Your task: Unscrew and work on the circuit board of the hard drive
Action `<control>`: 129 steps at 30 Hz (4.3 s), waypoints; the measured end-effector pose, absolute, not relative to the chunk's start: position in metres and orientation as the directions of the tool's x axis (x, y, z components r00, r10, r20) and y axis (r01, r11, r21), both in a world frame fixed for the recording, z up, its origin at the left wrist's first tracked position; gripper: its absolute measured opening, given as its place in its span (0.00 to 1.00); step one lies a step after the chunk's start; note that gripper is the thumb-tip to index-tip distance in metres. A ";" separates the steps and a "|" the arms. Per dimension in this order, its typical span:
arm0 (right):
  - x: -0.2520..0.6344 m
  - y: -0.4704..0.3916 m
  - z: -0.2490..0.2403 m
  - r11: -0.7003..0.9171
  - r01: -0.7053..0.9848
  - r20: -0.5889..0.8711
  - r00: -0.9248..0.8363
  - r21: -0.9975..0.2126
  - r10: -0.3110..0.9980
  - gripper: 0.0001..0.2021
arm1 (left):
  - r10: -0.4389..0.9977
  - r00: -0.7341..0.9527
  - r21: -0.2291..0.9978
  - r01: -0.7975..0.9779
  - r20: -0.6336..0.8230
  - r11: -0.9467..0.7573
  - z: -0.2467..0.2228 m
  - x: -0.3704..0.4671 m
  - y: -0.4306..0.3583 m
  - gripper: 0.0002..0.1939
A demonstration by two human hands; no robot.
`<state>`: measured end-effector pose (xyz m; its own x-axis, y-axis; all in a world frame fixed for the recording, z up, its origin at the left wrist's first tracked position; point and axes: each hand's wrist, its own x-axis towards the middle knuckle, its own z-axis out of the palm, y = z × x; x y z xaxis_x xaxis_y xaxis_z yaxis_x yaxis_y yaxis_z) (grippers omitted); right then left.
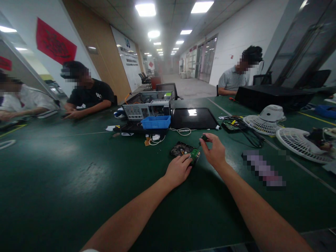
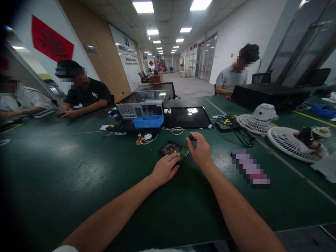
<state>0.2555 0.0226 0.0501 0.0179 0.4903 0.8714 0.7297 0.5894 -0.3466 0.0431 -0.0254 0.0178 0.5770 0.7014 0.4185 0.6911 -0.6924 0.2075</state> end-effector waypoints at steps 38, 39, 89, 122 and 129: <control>0.263 0.027 0.052 0.505 0.772 0.853 0.090 -0.386 0.514 0.18 | 0.708 0.573 0.205 0.699 0.413 -0.686 0.019 0.042 -0.026 0.19; 0.263 0.027 0.052 0.514 0.763 0.850 0.086 -0.392 0.520 0.18 | 0.707 0.573 0.206 0.698 0.414 -0.686 0.018 0.042 -0.026 0.19; 0.260 0.024 0.053 0.564 0.757 0.875 0.022 -0.331 0.484 0.16 | 0.711 0.570 0.207 0.701 0.413 -0.682 0.018 0.043 -0.026 0.18; 0.258 0.026 0.049 0.538 0.775 0.870 0.031 -0.332 0.492 0.16 | 0.708 0.574 0.208 0.698 0.411 -0.686 0.018 0.043 -0.026 0.18; 0.257 0.027 0.046 0.568 0.742 0.860 0.022 -0.356 0.510 0.19 | 0.704 0.574 0.205 0.695 0.418 -0.689 0.018 0.044 -0.026 0.19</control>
<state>0.2572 0.0265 0.0465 0.0221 0.5095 0.8602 0.7420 0.5683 -0.3557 0.0435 -0.0258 0.0177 0.5743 0.7039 0.4181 0.6953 -0.6889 0.2047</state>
